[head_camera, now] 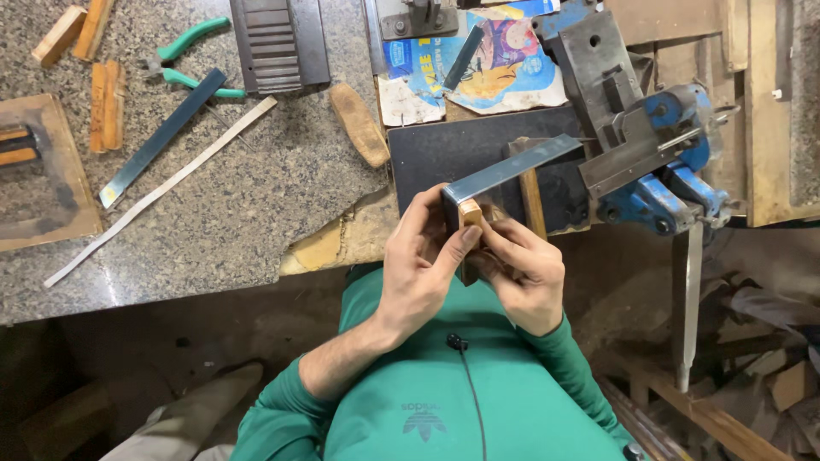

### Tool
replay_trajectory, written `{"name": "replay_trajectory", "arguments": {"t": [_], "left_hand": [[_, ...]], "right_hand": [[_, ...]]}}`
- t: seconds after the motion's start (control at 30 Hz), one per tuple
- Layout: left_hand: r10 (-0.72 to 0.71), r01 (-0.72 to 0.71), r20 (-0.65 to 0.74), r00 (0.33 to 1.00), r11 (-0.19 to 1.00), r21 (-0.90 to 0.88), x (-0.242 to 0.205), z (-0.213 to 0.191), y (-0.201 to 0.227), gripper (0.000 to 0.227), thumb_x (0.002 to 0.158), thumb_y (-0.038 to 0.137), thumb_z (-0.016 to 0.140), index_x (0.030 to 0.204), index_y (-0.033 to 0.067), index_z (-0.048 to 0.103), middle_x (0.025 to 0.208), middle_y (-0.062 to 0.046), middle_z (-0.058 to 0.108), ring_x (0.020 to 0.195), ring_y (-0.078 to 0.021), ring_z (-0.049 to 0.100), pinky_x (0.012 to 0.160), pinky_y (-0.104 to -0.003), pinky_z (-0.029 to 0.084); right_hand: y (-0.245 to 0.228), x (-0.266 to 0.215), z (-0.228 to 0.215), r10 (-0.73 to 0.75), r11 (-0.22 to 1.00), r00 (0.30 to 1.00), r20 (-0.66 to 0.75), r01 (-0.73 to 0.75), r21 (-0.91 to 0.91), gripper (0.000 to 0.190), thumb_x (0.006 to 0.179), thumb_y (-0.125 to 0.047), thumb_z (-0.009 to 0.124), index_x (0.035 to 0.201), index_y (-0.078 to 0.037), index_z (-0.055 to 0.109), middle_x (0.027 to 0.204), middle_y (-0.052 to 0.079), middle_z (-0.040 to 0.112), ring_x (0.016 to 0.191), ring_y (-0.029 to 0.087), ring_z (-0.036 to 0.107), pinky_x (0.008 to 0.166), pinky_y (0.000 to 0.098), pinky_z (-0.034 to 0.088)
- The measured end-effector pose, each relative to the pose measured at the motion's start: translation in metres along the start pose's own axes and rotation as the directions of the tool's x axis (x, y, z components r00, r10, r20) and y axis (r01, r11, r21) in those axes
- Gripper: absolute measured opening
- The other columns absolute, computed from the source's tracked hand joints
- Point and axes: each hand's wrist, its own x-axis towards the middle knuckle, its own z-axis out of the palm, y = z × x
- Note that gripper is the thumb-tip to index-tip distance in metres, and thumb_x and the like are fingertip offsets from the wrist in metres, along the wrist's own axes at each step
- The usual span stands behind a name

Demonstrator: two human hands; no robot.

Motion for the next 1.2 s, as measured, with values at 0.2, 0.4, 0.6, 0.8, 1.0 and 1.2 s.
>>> {"name": "replay_trajectory", "arguments": {"t": [0.2,0.4,0.6,0.8,1.0,1.2], "left_hand": [[-0.073,0.073,-0.005,0.997,0.997,0.037,0.001,0.001,-0.005,0.038,0.106,0.009,0.064,0.141,-0.0037,0.054,0.109,-0.005,0.069,0.095,-0.0088,0.066,0.077,-0.022,0.056],[-0.045,0.046,0.016,0.999,0.998,-0.044,0.009,0.002,-0.011,0.036,0.109,0.01,0.06,0.142,-0.0047,0.052,0.122,-0.01,0.068,0.111,-0.0129,0.065,0.093,-0.026,0.056],[0.011,-0.01,-0.001,1.0,0.949,-0.316,0.03,-0.003,-0.006,0.036,0.113,0.012,0.051,0.143,-0.0065,0.045,0.137,-0.019,0.064,0.134,-0.0287,0.063,0.12,-0.042,0.051],[0.025,-0.026,-0.007,1.0,0.92,-0.392,0.033,-0.002,-0.006,0.036,0.114,0.01,0.052,0.144,-0.0086,0.045,0.138,-0.022,0.061,0.135,-0.0328,0.062,0.123,-0.046,0.049],[0.009,0.003,0.038,0.999,0.956,-0.294,0.025,-0.001,0.0,0.039,0.112,0.012,0.053,0.144,-0.0073,0.044,0.136,-0.021,0.063,0.133,-0.0316,0.063,0.114,-0.044,0.054],[0.03,-0.025,0.012,0.999,0.946,-0.324,0.026,-0.001,-0.005,0.037,0.113,0.012,0.054,0.143,-0.0077,0.046,0.138,-0.022,0.062,0.134,-0.0326,0.063,0.119,-0.045,0.053]], "right_hand": [[-0.001,0.001,0.0,0.036,0.997,0.999,0.004,-0.036,0.067,0.037,0.085,0.016,0.069,0.121,0.008,0.067,0.11,0.014,0.069,0.088,0.017,0.074,0.074,0.0257,0.061],[0.004,0.001,0.004,0.04,0.999,0.999,-0.032,-0.039,0.032,0.031,0.09,0.013,0.068,0.121,0.011,0.066,0.115,0.013,0.067,0.09,0.018,0.075,0.074,0.0269,0.062],[0.01,-0.005,-0.005,0.085,0.987,0.994,0.062,-0.092,0.129,0.047,0.087,0.008,0.075,0.131,0.012,0.061,0.128,0.014,0.06,0.109,0.021,0.068,0.088,0.0295,0.06],[0.027,-0.021,-0.002,0.21,0.908,0.973,0.092,-0.229,0.349,0.05,0.09,0.015,0.068,0.139,0.01,0.059,0.124,0.01,0.061,0.111,0.023,0.073,0.097,0.0315,0.06],[0.03,-0.024,-0.002,0.288,0.858,0.956,0.051,-0.281,0.431,0.05,0.087,0.02,0.066,0.136,0.011,0.062,0.119,0.01,0.064,0.111,0.023,0.073,0.098,0.0317,0.059],[0.012,-0.017,-0.011,0.073,0.995,0.996,0.053,-0.077,0.071,0.057,0.08,0.006,0.081,0.134,0.008,0.063,0.117,0.013,0.064,0.106,0.019,0.067,0.092,0.0293,0.055]]}}
